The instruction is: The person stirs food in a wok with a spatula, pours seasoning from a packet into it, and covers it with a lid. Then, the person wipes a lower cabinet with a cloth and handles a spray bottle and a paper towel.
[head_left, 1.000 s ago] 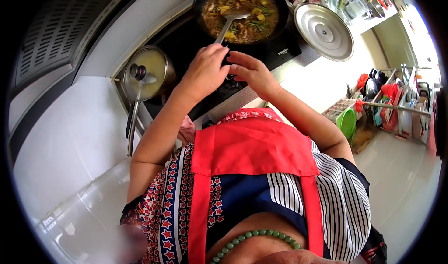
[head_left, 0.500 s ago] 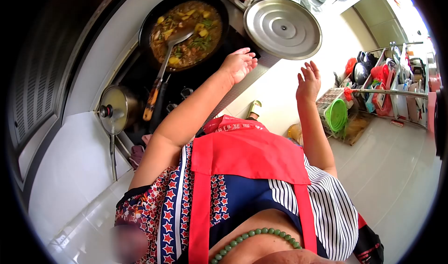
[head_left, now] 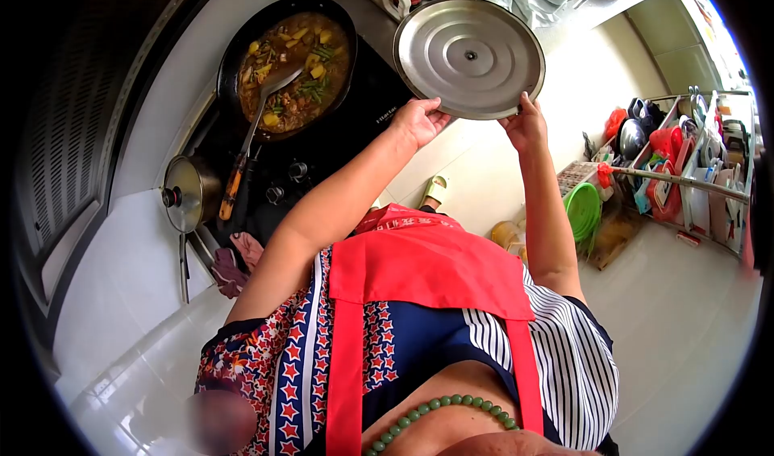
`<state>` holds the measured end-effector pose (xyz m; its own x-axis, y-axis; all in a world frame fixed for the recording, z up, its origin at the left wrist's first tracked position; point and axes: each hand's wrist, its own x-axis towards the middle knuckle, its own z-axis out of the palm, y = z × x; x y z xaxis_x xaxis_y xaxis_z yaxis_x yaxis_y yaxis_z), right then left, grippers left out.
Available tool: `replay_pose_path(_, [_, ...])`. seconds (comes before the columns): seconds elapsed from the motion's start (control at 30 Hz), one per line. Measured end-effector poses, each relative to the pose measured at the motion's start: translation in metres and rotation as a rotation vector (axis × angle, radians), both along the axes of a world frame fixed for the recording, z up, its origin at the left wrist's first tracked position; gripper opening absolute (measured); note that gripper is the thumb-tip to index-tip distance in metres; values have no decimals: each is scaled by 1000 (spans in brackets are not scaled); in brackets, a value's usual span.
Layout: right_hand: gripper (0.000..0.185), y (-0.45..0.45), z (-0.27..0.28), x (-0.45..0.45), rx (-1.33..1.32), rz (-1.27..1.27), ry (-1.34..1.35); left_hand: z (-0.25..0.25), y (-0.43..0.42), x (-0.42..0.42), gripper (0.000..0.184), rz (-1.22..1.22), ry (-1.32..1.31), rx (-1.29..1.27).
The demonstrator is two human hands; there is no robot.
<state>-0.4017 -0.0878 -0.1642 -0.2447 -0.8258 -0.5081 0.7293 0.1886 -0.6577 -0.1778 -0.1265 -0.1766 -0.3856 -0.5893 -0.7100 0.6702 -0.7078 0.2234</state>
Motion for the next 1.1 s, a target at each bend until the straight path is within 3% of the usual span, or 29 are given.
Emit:
replay_pose_path(0.17, [28,15,17,0,-37,-62,-69,23,10,-2,16,45,79,-61])
replay_pose_path(0.3, [28,32,35,-1,-72,-132,-117,60,27,10,35,76,376,-136])
replay_pose_path(0.43, [26,51,54,-3,-173,-104,-176,73,24,14,40,61,216,-107])
replay_pose_path(0.53, [27,58,83,13,-219,-17,-233,100,19,24,40,39,308,-341])
replay_pose_path(0.57, [28,59,93,22,-214,6,-258,95,13,29,43,12,341,-616])
replay_pose_path(0.6, [30,59,102,33,-208,28,-283,109,11,39,41,42,652,-557])
replay_pose_path(0.7, [33,54,105,63,-268,168,-424,134,2,64,38,-50,159,-1012])
replay_pose_path(0.8, [36,42,101,101,-247,218,-503,160,4,98,39,29,119,-1016])
replay_pose_path(0.87, [36,34,98,121,-346,395,-638,180,8,125,39,79,59,-1032])
replay_pose_path(0.93, [37,26,111,153,-237,337,-505,196,13,151,39,123,-42,-1052])
replay_pose_path(1.03, [41,9,116,184,-206,406,-532,216,14,186,40,180,-218,-1086])
replay_pose_path(1.07, [42,-2,94,182,-317,560,-653,223,13,198,40,193,-295,-1099])
replay_pose_path(1.1, [43,-1,106,193,-200,517,-429,231,11,209,41,195,-382,-1114])
